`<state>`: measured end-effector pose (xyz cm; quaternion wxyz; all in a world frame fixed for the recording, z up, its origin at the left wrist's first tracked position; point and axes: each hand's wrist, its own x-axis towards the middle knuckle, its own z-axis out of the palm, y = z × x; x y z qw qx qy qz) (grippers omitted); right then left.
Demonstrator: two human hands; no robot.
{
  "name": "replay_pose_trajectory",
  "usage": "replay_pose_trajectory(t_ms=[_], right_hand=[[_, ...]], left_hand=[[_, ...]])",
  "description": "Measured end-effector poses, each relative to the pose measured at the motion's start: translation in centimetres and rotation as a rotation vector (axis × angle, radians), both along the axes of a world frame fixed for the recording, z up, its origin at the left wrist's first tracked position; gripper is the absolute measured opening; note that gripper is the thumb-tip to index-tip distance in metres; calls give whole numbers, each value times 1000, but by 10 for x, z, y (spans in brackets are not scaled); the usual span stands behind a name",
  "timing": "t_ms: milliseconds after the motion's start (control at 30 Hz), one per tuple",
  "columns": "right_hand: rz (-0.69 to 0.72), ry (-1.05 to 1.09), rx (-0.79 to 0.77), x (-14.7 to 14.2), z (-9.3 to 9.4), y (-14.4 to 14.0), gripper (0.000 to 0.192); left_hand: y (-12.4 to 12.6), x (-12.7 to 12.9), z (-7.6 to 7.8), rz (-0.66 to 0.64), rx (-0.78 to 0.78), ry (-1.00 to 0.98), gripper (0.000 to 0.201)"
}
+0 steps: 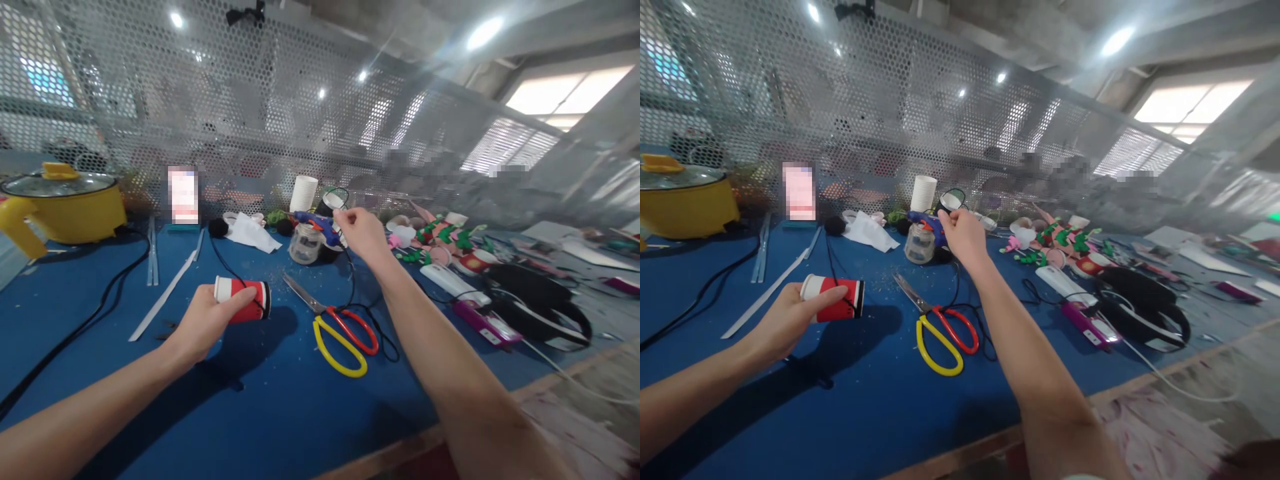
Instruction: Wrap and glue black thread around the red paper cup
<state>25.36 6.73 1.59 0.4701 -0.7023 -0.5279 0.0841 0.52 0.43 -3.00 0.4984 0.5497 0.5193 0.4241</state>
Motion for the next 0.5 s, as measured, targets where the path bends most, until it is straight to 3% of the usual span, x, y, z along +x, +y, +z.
replay_pose_trajectory(t_ms=[100, 200, 333, 500], right_hand=[[90, 143, -206, 7, -5, 21, 30], [176, 280, -266, 2, -16, 30, 24], [181, 400, -183, -5, -23, 30, 14], [197, 476, -28, -11, -18, 24, 11]], left_hand=[[-1, -1, 1, -52, 28, 61, 33], [-1, -1, 2, -57, 33, 98, 37], [1, -2, 1, -61, 45, 59, 35], [5, -4, -3, -70, 61, 40, 34]])
